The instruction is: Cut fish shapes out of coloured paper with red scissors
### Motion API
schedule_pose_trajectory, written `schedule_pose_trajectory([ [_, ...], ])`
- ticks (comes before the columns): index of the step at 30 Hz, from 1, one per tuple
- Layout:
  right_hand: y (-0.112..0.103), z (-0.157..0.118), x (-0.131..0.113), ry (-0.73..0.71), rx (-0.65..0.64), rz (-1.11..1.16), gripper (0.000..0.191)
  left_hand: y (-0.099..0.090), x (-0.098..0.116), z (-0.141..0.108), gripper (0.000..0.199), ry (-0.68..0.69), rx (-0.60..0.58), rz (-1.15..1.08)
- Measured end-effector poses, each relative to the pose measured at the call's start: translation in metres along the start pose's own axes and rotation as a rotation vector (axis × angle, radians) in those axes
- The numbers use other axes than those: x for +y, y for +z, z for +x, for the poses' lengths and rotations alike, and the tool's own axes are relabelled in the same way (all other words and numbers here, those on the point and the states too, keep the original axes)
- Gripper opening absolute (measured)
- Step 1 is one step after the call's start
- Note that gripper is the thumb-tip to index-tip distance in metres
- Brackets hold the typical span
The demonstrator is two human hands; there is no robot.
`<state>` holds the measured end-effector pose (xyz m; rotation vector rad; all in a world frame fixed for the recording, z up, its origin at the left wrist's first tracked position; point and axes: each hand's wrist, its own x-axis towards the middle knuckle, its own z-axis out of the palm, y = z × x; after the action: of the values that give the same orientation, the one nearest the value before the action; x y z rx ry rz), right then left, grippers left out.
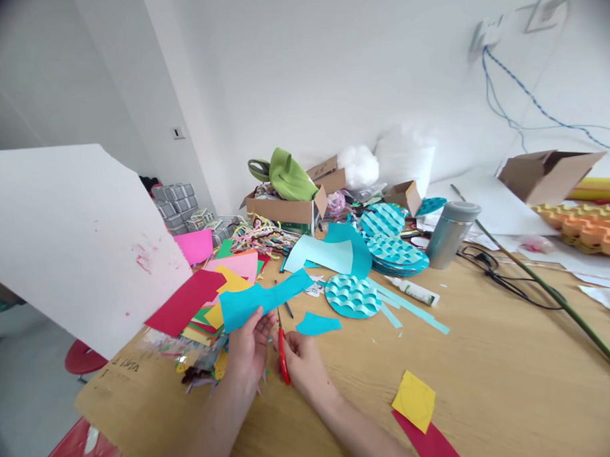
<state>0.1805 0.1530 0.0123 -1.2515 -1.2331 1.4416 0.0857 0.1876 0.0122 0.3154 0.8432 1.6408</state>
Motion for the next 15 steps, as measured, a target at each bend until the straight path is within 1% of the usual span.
schedule_pose_trajectory([
  [6, 0.0018, -0.0009, 0.0011, -0.022, -0.022, 0.013, 0.05, -0.0027, 0.002, 0.0037, 0.027, -0.009, 0.053, 0.006],
  [12, 0.0014, -0.0003, 0.0032, -0.023, -0.023, 0.03, 0.051, -0.0051, -0.0014, 0.0023, 0.031, -0.023, 0.019, 0.051],
  [15, 0.0004, 0.0, 0.0013, -0.04, -0.002, 0.016, 0.052, -0.005, -0.0037, 0.0011, 0.032, -0.036, 0.006, 0.078],
])
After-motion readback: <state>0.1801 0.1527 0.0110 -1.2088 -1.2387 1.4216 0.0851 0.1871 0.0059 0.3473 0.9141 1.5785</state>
